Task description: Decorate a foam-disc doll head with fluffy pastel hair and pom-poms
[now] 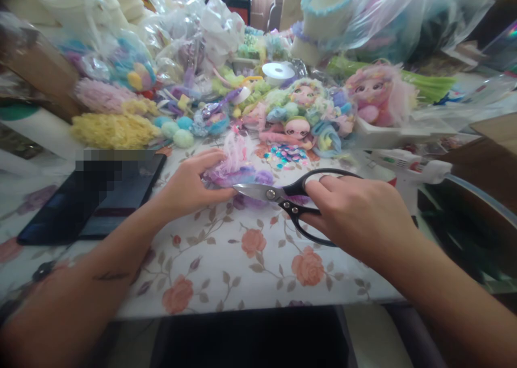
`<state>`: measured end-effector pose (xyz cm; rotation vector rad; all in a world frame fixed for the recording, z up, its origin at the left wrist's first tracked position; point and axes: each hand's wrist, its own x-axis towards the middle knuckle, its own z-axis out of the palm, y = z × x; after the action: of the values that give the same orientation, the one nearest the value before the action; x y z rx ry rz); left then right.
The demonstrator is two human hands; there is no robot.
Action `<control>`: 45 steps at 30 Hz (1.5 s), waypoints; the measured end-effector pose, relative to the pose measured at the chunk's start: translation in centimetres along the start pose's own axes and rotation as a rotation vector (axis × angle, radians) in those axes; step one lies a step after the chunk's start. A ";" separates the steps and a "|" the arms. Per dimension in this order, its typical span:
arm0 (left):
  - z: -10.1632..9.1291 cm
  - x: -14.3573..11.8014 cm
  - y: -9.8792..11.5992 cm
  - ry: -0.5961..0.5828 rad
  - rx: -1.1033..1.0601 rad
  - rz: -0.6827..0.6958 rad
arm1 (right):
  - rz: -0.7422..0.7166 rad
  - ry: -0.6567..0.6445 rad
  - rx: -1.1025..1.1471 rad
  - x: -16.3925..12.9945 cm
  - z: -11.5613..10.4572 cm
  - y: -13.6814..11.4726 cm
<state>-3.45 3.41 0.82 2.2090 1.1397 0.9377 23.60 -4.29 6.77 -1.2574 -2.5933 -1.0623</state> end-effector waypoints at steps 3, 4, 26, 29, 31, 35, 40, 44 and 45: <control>0.0 0.0 0.1 -0.006 -0.003 -0.013 | -0.001 0.003 -0.001 0.0 0.0 0.0; 0.0 0.0 0.1 -0.006 -0.004 -0.012 | 0.001 0.000 -0.001 0.1 0.0 0.0; 0.1 0.0 -0.1 0.016 -0.027 0.006 | 0.024 -0.047 0.020 0.0 0.3 -0.1; 0.1 0.0 -0.1 0.020 -0.028 0.002 | 0.033 -0.057 0.031 0.0 0.4 -0.1; 0.1 0.0 -0.1 0.020 -0.027 0.003 | 0.032 -0.063 0.043 0.0 0.5 -0.1; 0.0 0.0 0.0 0.013 -0.025 0.006 | 0.049 -0.071 0.059 -0.1 0.8 -0.2; 0.1 0.0 -0.1 0.018 -0.022 0.003 | 0.077 -0.131 0.122 -0.1 1.3 -0.1; 0.1 0.1 -0.2 0.028 -0.010 0.010 | 0.121 -0.228 0.218 0.0 1.7 0.0; 0.1 0.0 -0.2 0.029 -0.010 0.012 | 0.132 -0.250 0.244 0.1 1.8 0.0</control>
<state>-3.43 3.55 0.59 2.2037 1.1338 0.9818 23.90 -3.17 5.44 -1.5570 -2.6625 -0.5773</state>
